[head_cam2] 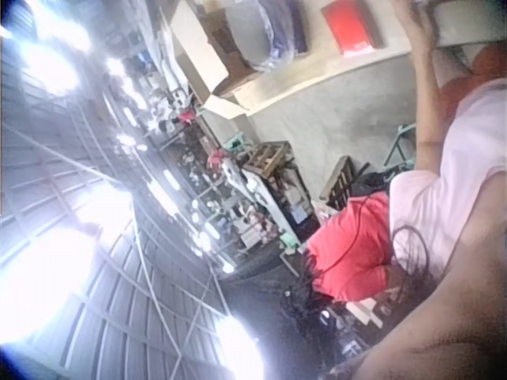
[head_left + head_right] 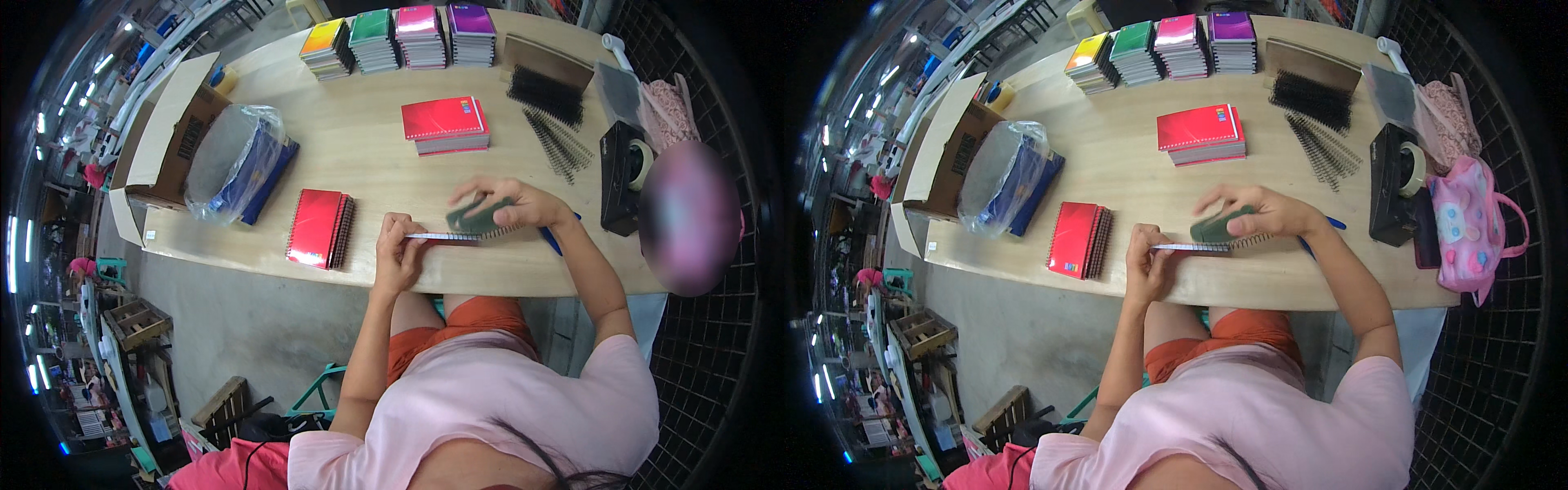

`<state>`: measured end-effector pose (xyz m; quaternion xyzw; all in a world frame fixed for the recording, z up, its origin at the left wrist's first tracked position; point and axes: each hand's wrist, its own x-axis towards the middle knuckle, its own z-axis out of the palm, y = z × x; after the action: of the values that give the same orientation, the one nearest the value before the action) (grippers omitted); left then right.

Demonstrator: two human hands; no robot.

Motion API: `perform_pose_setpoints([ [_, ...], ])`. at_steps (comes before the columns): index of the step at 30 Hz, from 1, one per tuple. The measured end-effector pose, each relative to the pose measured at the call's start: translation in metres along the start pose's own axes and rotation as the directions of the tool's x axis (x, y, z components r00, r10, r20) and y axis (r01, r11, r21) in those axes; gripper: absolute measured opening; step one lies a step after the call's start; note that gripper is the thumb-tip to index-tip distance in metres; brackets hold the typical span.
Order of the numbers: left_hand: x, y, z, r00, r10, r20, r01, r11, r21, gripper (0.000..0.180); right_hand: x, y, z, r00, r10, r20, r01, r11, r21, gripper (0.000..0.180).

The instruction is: The person assembles a notebook by inserting a spiral binding through the pre-punched holes of the covers and pages by hand and using shears to trim the binding.

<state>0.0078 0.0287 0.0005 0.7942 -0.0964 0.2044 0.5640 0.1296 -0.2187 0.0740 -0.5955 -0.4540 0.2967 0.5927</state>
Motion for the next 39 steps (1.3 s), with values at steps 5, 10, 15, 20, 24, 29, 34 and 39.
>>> perform_pose_setpoints([
  [5, 0.0, -0.002, -0.001, 0.999, 0.021, 0.032, -0.02, 0.999, -0.032, 0.012, 0.009, 0.007, 0.012, 0.982, 0.071, -0.173, -0.172, 0.711, -0.682, 0.04],
  [10, -0.003, -0.003, 0.001, 0.993, -0.119, 0.015, 0.12, 0.989, -0.09, 0.014, 0.019, -0.001, 0.022, 0.99, 0.05, -0.135, -0.116, 0.835, -0.538, 0.032],
  [15, -0.009, -0.015, -0.011, 0.966, -0.25, -0.06, 0.194, 0.862, -0.468, 0.016, 0.026, 0.003, 0.021, 0.999, 0.035, -0.015, -0.038, 0.921, -0.389, 0.033],
  [20, -0.008, -0.021, -0.014, 0.975, -0.223, -0.021, 0.191, 0.878, -0.438, 0.019, 0.025, 0.003, 0.02, 0.996, 0.041, -0.083, -0.037, 0.998, 0.045, 0.039],
  [24, -0.005, -0.019, -0.012, 0.971, -0.239, -0.013, 0.209, 0.872, -0.443, 0.019, 0.03, 0.0, 0.031, 0.968, 0.149, -0.203, -0.25, 0.651, -0.717, 0.041],
  [29, -0.005, -0.025, -0.015, 0.979, -0.202, -0.025, 0.17, 0.88, -0.443, 0.022, 0.037, 0.004, 0.028, 0.989, 0.122, -0.08, -0.143, 0.915, -0.377, 0.047],
  [34, -0.003, -0.023, -0.013, 0.968, -0.249, -0.04, 0.196, 0.844, -0.5, 0.036, 0.04, 0.01, 0.024, 0.988, 0.122, -0.099, -0.131, 0.988, -0.088, 0.044],
  [39, -0.005, -0.028, -0.011, 0.961, -0.276, -0.035, 0.211, 0.805, -0.555, 0.041, 0.046, 0.017, 0.027, 0.992, 0.095, -0.088, -0.128, 0.822, -0.555, 0.041],
])
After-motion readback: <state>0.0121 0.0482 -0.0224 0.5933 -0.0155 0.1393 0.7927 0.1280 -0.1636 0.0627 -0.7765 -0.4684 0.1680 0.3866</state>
